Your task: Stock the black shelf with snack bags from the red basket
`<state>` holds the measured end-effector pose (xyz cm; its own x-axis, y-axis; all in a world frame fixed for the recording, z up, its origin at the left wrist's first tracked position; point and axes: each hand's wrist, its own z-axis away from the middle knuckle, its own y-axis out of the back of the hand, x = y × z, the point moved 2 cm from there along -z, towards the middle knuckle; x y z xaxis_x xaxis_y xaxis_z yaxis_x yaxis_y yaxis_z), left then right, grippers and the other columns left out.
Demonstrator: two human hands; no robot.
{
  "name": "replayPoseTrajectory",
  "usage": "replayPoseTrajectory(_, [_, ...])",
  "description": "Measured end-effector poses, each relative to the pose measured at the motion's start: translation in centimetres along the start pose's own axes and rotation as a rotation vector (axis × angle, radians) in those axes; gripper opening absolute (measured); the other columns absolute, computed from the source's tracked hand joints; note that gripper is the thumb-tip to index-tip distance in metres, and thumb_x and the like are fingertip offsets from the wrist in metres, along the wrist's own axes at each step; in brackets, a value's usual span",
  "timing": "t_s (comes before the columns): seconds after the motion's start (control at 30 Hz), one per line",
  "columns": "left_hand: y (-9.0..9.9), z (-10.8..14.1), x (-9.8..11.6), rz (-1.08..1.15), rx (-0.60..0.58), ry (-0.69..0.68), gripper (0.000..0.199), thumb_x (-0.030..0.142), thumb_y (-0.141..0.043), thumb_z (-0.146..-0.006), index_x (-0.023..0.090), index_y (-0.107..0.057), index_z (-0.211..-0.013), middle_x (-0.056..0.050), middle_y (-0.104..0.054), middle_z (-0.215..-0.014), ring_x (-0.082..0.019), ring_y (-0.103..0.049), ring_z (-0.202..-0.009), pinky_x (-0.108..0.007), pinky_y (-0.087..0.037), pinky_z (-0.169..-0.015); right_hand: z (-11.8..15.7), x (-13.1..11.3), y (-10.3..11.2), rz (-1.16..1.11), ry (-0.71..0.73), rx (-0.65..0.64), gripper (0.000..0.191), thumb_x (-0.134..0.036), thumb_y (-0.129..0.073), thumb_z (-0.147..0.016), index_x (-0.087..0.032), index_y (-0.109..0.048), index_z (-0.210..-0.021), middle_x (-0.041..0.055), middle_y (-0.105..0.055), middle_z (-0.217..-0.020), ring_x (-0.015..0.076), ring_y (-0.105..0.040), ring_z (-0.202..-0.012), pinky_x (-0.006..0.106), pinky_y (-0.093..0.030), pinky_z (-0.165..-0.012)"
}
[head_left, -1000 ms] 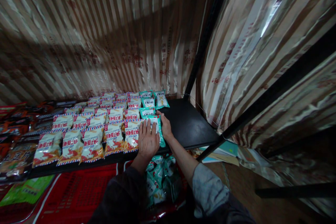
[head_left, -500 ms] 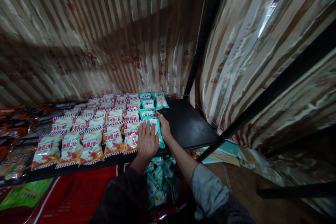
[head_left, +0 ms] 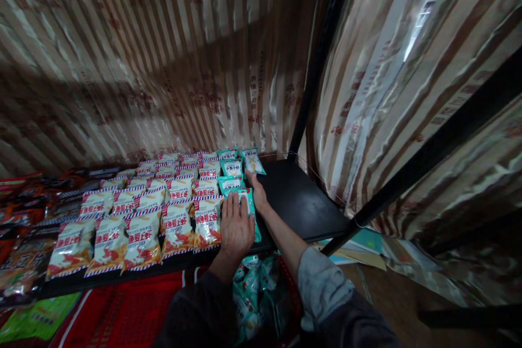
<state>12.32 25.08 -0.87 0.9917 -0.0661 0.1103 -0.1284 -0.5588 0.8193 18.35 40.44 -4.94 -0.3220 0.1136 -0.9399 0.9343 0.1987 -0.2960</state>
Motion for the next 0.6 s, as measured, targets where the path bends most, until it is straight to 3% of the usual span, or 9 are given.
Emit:
replayPoseTrajectory(0.2, [-0.6, -0.2, -0.3, 0.009, 0.017, -0.003, 0.05, 0.033, -0.04, -0.089, 0.008, -0.046, -0.132, -0.019, -0.04, -0.142, -0.029, -0.029, -0.136, -0.048, -0.03, -0.109, -1.5, 0.4, -0.6, -0.083, -0.045, -0.053, 0.069, -0.073, -0.039, -0.078, -0.025, -0.055, -0.126, 0.0007, -0.047, -0.138, 0.0228, -0.037, -0.133, 0.04, -0.022, -0.112])
replayPoseTrajectory(0.6, [-0.9, -0.2, -0.2, 0.011, 0.021, 0.01, 0.049, 0.032, -0.041, -0.088, 0.006, -0.049, -0.128, -0.02, -0.044, -0.139, -0.031, -0.033, -0.134, -0.048, -0.032, -0.107, -1.6, -0.6, -1.4, -0.177, -0.159, -0.099, 0.062, -0.069, -0.036, -0.083, -0.031, -0.049, -0.131, -0.0033, -0.047, -0.139, 0.0208, -0.033, -0.135, 0.041, -0.018, -0.114])
